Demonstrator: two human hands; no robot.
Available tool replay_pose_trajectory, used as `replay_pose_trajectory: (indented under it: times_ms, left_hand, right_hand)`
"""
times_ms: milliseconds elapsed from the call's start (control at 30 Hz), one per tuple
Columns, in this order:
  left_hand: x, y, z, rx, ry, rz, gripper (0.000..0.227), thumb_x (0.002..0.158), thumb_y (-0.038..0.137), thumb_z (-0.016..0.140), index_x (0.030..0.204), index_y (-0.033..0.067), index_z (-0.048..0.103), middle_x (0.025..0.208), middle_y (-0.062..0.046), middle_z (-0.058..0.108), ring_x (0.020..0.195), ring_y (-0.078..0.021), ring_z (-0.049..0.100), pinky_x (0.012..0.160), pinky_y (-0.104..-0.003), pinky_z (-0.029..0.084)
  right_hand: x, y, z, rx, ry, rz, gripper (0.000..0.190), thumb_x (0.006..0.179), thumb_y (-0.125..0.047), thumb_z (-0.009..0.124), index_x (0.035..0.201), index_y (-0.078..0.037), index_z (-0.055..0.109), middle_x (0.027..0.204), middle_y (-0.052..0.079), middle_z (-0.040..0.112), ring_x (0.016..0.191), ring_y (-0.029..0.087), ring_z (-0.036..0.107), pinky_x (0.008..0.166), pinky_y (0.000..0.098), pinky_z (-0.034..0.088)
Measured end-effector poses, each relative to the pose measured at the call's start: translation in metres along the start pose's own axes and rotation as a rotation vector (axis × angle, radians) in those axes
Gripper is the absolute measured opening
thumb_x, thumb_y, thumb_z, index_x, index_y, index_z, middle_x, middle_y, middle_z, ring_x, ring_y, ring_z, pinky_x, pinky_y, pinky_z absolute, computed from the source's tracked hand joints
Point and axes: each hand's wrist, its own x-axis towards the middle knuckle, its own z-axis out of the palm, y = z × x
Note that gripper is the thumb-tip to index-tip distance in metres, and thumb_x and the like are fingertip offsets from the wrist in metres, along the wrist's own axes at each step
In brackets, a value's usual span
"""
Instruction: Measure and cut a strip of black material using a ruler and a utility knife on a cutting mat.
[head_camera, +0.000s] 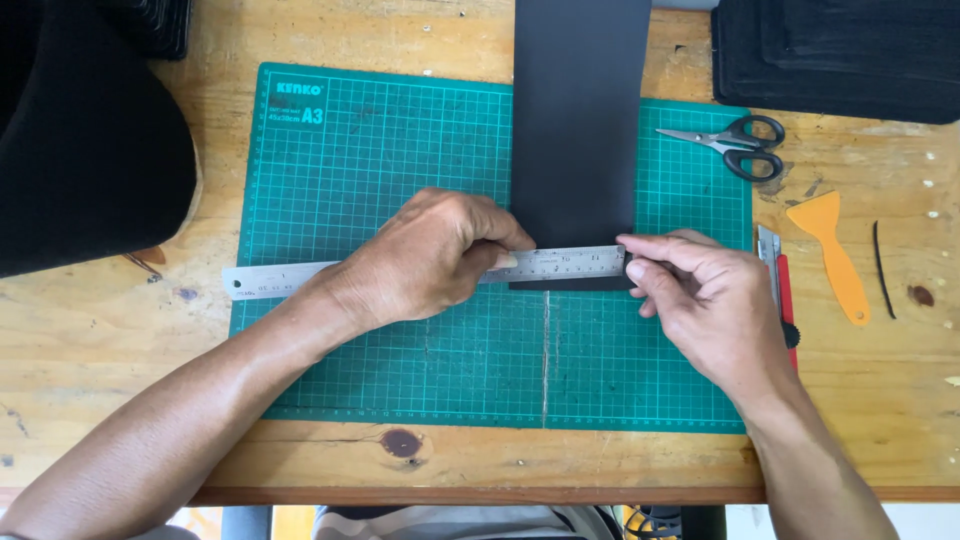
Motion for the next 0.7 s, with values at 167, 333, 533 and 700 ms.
replay_pose_trajectory:
  times_ms: [167, 333, 533, 700]
  left_hand:
    - [-0.0006, -0.0054, 0.0037, 0.039, -0.008, 0.059, 0.025, 0.093, 0.002, 0.066, 0.114, 0.0095, 0.078, 0.103, -0.006, 0.073, 0.093, -0.0262, 0.071, 0.076, -0.039, 0.056]
    - [0.0011, -0.0041, 0.0036, 0.049, -0.004, 0.127, 0.027, 0.093, -0.002, 0.065, 0.116, 0.0047, 0.077, 0.106, -0.008, 0.069, 0.093, -0.0264, 0.071, 0.075, -0.038, 0.058]
    - [0.0025, -0.0059, 0.0055, 0.043, 0.007, 0.143, 0.028, 0.094, 0.001, 0.065, 0.118, 0.0072, 0.077, 0.100, -0.006, 0.071, 0.087, -0.0246, 0.071, 0.068, -0.037, 0.057]
    - [0.0016, -0.0044, 0.0057, 0.041, -0.009, 0.134, 0.028, 0.094, 0.001, 0.066, 0.121, 0.0048, 0.076, 0.103, -0.007, 0.072, 0.088, -0.0257, 0.071, 0.069, -0.037, 0.058]
  right_hand:
    - [-0.0010, -0.0009, 0.0061, -0.111, 0.040, -0.008, 0.024, 0.096, -0.003, 0.067, 0.117, -0.006, 0.078, 0.099, 0.002, 0.070, 0.057, 0.010, 0.065, 0.053, 0.0195, 0.055]
    - [-0.0008, -0.0041, 0.0075, -0.196, 0.089, -0.057, 0.023, 0.096, -0.002, 0.068, 0.116, -0.007, 0.079, 0.095, 0.000, 0.071, 0.045, 0.005, 0.046, 0.042, 0.0179, 0.040]
    - [0.0011, 0.0021, 0.0051, -0.195, 0.084, -0.091, 0.021, 0.097, -0.002, 0.069, 0.116, -0.005, 0.078, 0.095, 0.001, 0.069, 0.047, 0.005, 0.048, 0.043, 0.0180, 0.039]
    - [0.0011, -0.0011, 0.0036, -0.140, 0.092, -0.149, 0.016, 0.097, -0.005, 0.073, 0.111, -0.002, 0.079, 0.102, 0.007, 0.067, 0.047, 0.005, 0.046, 0.043, 0.0169, 0.039]
